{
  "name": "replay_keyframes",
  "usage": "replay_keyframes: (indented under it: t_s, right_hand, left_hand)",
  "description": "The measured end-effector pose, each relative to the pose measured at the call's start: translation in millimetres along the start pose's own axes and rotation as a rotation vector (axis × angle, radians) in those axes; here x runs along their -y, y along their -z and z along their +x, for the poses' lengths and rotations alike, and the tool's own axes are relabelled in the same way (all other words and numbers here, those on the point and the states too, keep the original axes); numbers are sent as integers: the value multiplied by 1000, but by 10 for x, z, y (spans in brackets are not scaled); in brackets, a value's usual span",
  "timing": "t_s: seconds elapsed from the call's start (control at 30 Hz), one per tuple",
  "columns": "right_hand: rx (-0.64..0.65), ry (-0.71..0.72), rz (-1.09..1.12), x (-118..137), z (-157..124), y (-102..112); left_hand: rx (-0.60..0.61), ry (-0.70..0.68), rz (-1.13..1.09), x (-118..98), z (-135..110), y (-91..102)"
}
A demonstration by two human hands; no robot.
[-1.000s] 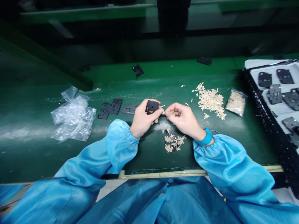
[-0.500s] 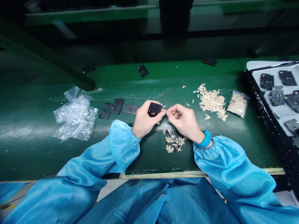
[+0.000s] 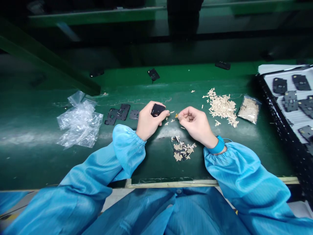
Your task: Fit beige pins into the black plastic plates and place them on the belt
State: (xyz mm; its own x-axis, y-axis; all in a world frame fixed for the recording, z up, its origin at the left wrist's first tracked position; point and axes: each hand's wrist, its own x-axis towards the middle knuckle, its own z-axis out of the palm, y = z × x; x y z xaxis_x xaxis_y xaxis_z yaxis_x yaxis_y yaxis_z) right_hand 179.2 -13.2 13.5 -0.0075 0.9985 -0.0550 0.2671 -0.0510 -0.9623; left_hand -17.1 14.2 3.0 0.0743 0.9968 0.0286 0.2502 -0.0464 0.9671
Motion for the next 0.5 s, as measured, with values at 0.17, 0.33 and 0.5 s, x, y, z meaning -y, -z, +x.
replay_keyframes:
  t_s: [0.17, 0.33, 0.5]
  right_hand:
    - [37, 24, -17, -29, -6, 0]
    - [73, 39, -36, -49, -25, -8]
    - [56, 114, -165, -53, -53, -19]
  left_hand:
    - [169, 60, -127, -38, -61, -48]
    - [245, 143, -188, -103, -78, -57]
    - [230, 134, -200, -113, -62, -49]
